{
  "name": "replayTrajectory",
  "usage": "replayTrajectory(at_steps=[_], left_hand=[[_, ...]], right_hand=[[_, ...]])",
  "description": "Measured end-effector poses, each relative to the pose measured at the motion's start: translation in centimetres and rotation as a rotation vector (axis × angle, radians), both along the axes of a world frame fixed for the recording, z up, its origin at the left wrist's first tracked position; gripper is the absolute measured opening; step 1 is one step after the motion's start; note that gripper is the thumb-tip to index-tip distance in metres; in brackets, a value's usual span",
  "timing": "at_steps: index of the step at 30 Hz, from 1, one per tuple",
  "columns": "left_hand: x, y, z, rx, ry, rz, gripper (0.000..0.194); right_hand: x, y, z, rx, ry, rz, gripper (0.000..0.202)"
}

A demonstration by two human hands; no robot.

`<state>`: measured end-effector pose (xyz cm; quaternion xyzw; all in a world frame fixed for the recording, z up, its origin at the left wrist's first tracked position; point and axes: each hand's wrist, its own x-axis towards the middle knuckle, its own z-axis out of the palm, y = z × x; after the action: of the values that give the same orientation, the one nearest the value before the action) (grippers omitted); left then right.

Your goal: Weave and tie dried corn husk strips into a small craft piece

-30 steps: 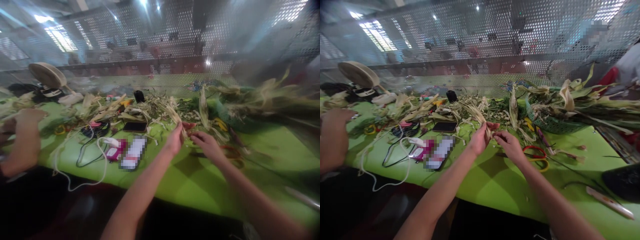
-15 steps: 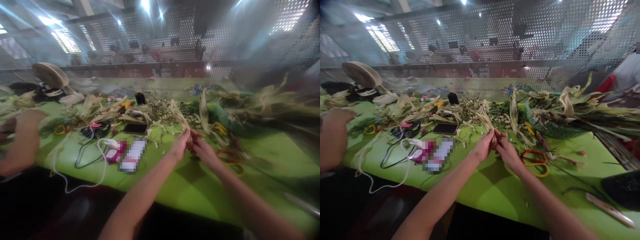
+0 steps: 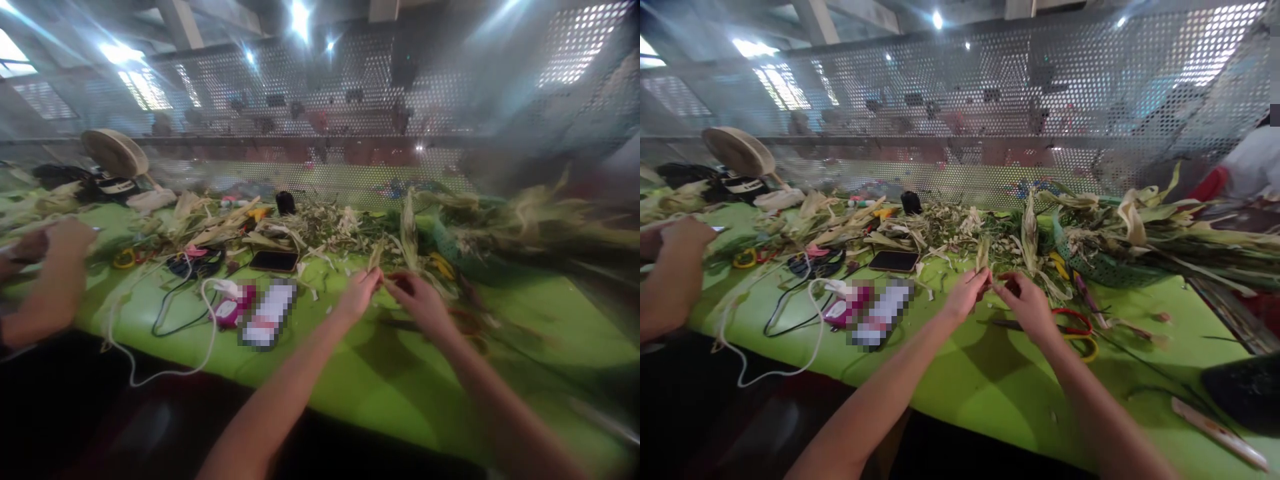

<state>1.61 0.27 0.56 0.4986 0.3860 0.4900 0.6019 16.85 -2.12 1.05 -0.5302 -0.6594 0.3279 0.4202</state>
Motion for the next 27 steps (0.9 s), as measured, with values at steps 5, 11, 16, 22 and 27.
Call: replayTrajectory(at_steps=[5, 11, 16, 22, 27], left_hand=[[1.2, -0.7, -1.0, 0.229, 0.457, -0.034, 0.016], [1.2, -1.5, 0.0, 0.284, 0.439, -0.064, 0.02], [0.8, -1.0, 0.1, 0.268, 0.321, -0.153, 0.032], [0.4, -0.3, -0.3, 0.241, 0.303, -0.245, 0.028], [-0.1, 0.7, -0.2, 0.03, -0.039, -0.093, 0.027]], right_hand=[[0.7, 0.1, 1.4, 0.006, 0.305, -0.037, 0.04], [1.1, 0.4, 1.3, 0.025, 0.311, -0.15, 0.034], [1.3, 0.4, 1.3, 0.013, 0.341, -0.163, 0.039], [0.7, 0.0, 1.8, 0.001, 0.305, -0.15, 0.035], [1.2, 0.4, 1.7, -0.036, 0.298, -0.13, 0.039]])
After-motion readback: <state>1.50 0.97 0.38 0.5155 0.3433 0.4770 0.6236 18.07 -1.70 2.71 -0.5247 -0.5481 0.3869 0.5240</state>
